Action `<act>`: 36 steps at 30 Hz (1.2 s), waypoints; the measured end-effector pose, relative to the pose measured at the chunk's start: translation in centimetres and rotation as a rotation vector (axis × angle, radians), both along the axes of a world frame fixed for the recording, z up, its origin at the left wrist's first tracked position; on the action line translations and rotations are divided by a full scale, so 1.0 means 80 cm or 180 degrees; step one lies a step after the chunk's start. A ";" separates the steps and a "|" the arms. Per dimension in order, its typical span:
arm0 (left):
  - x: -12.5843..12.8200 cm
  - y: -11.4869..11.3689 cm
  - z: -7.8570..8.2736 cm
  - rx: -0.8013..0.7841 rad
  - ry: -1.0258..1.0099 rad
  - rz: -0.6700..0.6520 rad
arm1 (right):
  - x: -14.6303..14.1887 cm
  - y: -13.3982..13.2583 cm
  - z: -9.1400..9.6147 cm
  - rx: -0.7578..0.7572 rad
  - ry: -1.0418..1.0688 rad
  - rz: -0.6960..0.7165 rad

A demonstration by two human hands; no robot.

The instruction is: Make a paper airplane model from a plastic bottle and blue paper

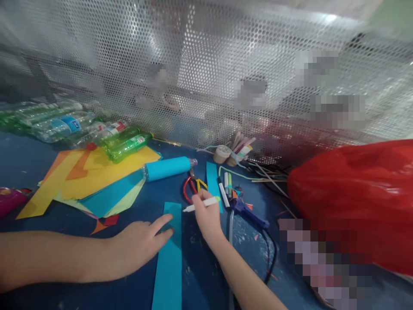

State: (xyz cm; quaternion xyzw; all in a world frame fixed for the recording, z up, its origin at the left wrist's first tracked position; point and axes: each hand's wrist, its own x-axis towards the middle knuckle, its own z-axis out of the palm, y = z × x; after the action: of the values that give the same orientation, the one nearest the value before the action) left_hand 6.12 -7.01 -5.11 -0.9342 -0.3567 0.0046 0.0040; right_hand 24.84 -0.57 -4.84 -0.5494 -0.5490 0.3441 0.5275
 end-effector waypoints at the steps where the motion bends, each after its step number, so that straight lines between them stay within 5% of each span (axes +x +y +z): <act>1: -0.001 0.002 0.000 0.0012 -0.0133 -0.0005 | 0.000 0.000 0.001 0.0007 0.0188 -0.0096; 6: -0.007 0.025 0.017 -0.0552 -0.1373 0.0189 | 0.002 0.002 0.004 0.0245 0.0478 -0.0260; 11: -0.023 0.052 0.034 -0.1417 -0.2649 0.0876 | 0.001 0.001 0.005 0.0115 0.1006 0.0304; 16: -0.026 0.059 0.037 -0.1779 -0.2962 0.1346 | -0.007 -0.001 0.006 -0.0133 0.1396 0.0727; 21: -0.016 0.061 0.026 -0.1688 -0.3102 0.1259 | -0.009 -0.001 0.005 0.0010 0.1314 0.0613; 27: -0.015 0.071 0.013 -0.2264 -0.4042 0.0913 | -0.005 0.000 0.007 0.0192 0.1271 0.0324; 36: -0.015 0.075 0.007 -0.2095 -0.4038 0.0932 | -0.007 -0.003 0.004 0.0100 0.1175 0.0407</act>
State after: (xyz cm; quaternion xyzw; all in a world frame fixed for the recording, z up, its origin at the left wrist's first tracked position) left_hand 4.88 -1.02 -4.52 -0.6526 -0.3919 -0.4302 -0.4853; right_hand 24.24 -0.84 -4.49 -0.4327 -0.4820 0.4633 0.6048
